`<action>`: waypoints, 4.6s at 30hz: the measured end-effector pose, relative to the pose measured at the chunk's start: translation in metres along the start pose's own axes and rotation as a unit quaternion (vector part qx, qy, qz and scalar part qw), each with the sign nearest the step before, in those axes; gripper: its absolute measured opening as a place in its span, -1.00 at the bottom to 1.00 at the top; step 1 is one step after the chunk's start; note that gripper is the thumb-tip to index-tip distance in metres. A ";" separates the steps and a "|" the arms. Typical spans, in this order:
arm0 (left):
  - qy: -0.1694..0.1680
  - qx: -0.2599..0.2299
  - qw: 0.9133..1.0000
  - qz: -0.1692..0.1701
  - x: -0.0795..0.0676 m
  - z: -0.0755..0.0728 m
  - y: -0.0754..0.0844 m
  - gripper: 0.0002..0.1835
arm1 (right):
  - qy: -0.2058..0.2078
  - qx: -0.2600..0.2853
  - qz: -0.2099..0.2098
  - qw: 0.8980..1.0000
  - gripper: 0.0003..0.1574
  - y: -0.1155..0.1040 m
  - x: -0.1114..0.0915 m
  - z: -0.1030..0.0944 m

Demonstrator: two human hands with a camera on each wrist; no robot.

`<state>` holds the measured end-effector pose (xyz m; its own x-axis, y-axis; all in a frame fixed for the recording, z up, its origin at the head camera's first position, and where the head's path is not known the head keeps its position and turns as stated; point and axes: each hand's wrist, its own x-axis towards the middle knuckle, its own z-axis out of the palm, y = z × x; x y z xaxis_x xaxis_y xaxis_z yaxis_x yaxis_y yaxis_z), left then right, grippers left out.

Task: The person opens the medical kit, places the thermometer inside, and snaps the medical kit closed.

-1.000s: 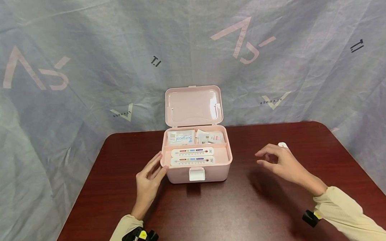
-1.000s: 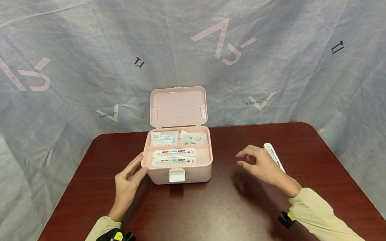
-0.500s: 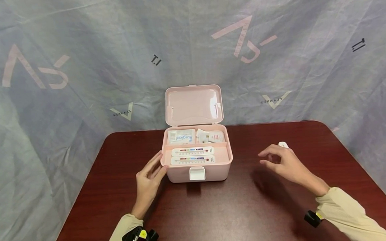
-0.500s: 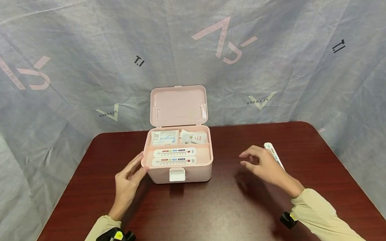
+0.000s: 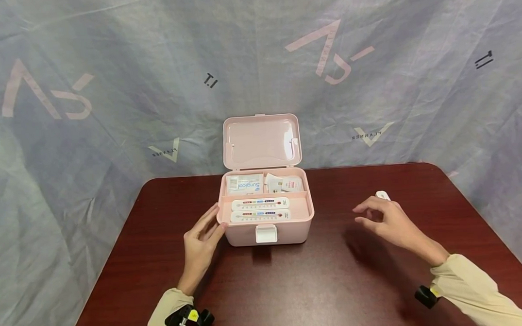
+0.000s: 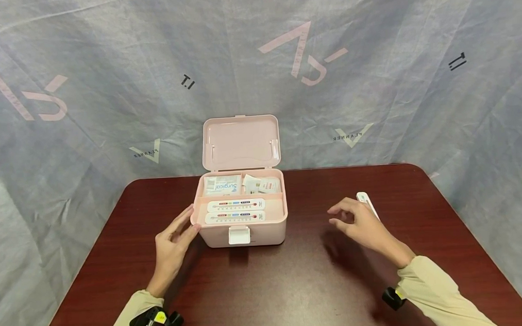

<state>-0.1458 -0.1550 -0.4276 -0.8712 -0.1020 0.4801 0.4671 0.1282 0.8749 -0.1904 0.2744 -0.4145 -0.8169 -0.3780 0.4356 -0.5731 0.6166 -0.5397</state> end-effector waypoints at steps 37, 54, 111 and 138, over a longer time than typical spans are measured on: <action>-0.004 -0.017 1.000 -0.003 0.000 -0.001 -0.001 -0.52 | 0.002 -0.003 0.039 0.999 -0.69 0.020 -0.015 -0.007; -0.002 -0.016 1.000 -0.006 0.000 -0.001 -0.001 -0.52 | 0.009 -0.016 0.034 0.999 -0.70 0.027 -0.022 -0.009; 0.004 -0.008 1.000 -0.005 -0.001 -0.003 0.001 -0.52 | 0.065 -0.159 0.169 0.971 -0.51 0.072 -0.064 -0.015; 0.005 -0.017 1.000 -0.012 0.001 -0.001 -0.011 -0.52 | 0.074 -0.170 0.235 0.954 -0.59 0.085 -0.069 0.001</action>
<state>-0.1514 -0.1577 -0.4371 -0.8808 -0.1145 0.4595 0.4512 0.0918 0.8877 -0.1829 0.3520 -0.4908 -0.9461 0.0810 0.3136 -0.0713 0.8924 -0.4456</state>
